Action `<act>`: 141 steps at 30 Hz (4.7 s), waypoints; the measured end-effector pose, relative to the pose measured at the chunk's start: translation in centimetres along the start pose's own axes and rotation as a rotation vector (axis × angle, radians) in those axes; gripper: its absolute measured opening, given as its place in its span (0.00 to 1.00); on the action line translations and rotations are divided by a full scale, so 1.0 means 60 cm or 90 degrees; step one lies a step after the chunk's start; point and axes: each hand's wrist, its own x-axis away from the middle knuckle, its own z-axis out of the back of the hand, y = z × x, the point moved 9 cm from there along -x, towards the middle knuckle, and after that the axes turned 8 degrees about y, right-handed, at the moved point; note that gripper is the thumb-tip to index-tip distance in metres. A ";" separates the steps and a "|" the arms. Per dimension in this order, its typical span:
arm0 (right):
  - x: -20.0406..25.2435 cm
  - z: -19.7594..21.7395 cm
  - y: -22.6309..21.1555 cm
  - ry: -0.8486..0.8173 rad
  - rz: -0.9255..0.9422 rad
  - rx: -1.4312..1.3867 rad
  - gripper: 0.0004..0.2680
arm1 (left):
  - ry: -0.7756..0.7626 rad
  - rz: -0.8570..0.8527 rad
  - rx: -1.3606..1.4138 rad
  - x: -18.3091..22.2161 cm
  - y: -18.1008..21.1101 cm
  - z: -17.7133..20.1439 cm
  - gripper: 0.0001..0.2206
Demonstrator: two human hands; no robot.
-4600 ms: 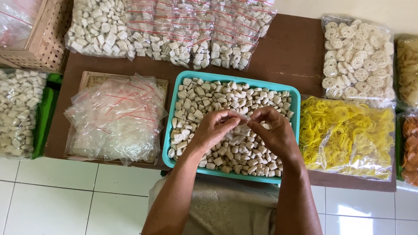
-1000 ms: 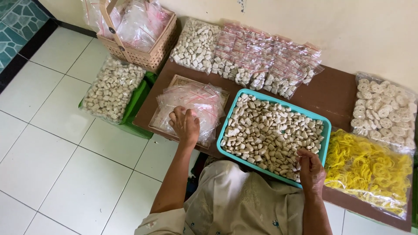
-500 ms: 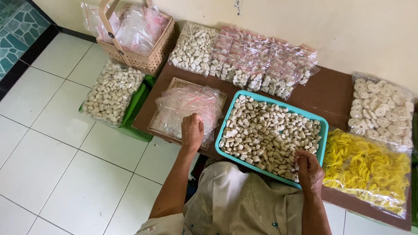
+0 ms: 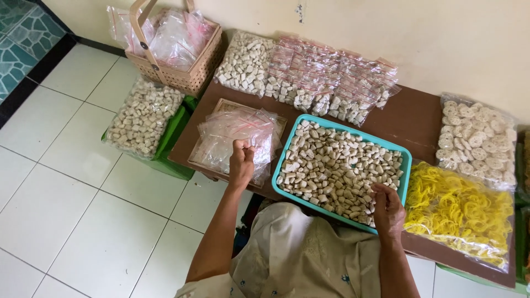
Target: The person repeatedly picks small white food pieces from a blue tray, places them into small clear plastic bags, and sets the filled bags aside. The workspace includes multiple pre-filled bags and other packaged food items on the table.
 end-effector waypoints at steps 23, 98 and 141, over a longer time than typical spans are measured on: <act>0.020 -0.116 -0.196 -0.236 -0.024 -0.215 0.05 | -0.243 -0.219 0.190 0.206 0.208 -0.159 0.07; 0.045 -0.111 -0.103 -0.348 -0.067 -0.118 0.06 | -0.165 -0.053 0.140 0.189 0.115 -0.199 0.09; -0.159 -0.317 -0.035 -0.245 0.403 0.406 0.13 | -0.209 -0.684 -0.229 0.156 0.255 -0.217 0.04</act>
